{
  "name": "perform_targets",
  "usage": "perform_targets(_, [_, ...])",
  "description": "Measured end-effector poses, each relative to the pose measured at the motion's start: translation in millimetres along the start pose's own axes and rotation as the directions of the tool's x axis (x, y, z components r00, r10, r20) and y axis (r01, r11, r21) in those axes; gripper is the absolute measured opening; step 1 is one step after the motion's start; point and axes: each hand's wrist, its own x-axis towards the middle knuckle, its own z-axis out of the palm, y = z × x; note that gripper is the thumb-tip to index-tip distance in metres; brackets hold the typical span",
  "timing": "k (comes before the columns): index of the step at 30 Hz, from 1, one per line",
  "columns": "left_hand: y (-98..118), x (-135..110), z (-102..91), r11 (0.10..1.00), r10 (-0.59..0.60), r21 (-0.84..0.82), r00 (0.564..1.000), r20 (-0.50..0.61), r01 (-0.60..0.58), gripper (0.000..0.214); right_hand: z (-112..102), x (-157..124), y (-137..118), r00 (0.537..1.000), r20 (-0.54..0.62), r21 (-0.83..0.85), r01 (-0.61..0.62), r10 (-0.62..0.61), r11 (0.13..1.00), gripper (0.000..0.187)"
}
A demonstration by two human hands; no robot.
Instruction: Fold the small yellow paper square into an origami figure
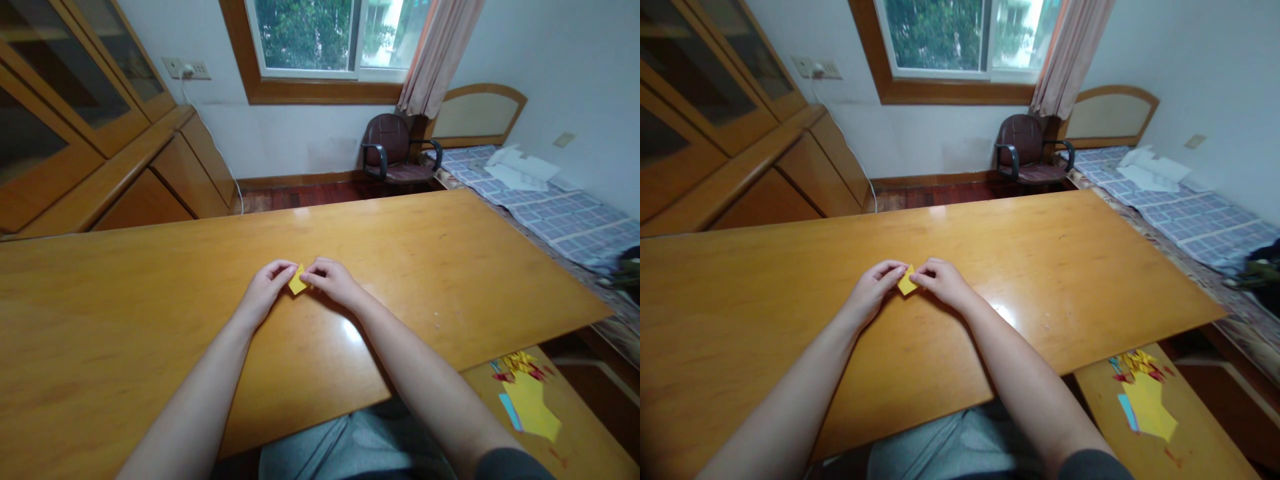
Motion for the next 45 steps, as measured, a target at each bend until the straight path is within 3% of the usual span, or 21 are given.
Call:
perform_targets(8, [3.3, -2.5, -1.3, 0.998, -0.058, 0.027, 0.995, 0.076, 0.056, 0.024, -1.5, 1.4, -1.4, 0.998, -0.055, 0.090, -0.020, 0.026, 0.996, 0.025])
perform_targets(15, [0.2, 0.1, -0.9, 0.984, -0.102, -0.147, 0.995, -0.020, 0.098, 0.026, 3.5, -2.3, 0.8, 0.992, -0.103, 0.292, -0.037, 0.070, 0.956, 0.021])
perform_targets(22, [-1.1, 0.8, -2.4, 0.983, -0.089, -0.163, 0.996, -0.013, 0.086, 0.025, -0.2, -3.3, -1.2, 0.991, -0.052, 0.057, 0.130, -0.127, 0.990, 0.012])
perform_targets(27, [0.4, -0.2, -0.3, 0.976, -0.113, -0.190, 0.993, -0.020, 0.107, 0.039, -1.1, -2.1, -1.2, 0.978, -0.089, -0.017, 0.189, -0.190, 0.982, 0.009])
perform_targets(35, [-2.0, 0.1, 0.2, 0.982, -0.067, -0.179, 0.997, -0.048, 0.057, 0.043, -1.3, -1.2, 1.5, 0.966, -0.114, -0.015, 0.234, -0.234, 0.972, 0.009])
perform_targets(45, [-3.6, -1.4, 0.0, 0.981, -0.036, -0.193, 0.999, 0.003, 0.036, 0.046, -1.1, 1.0, 4.2, 0.966, -0.123, 0.058, 0.236, -0.227, 0.970, 0.007])
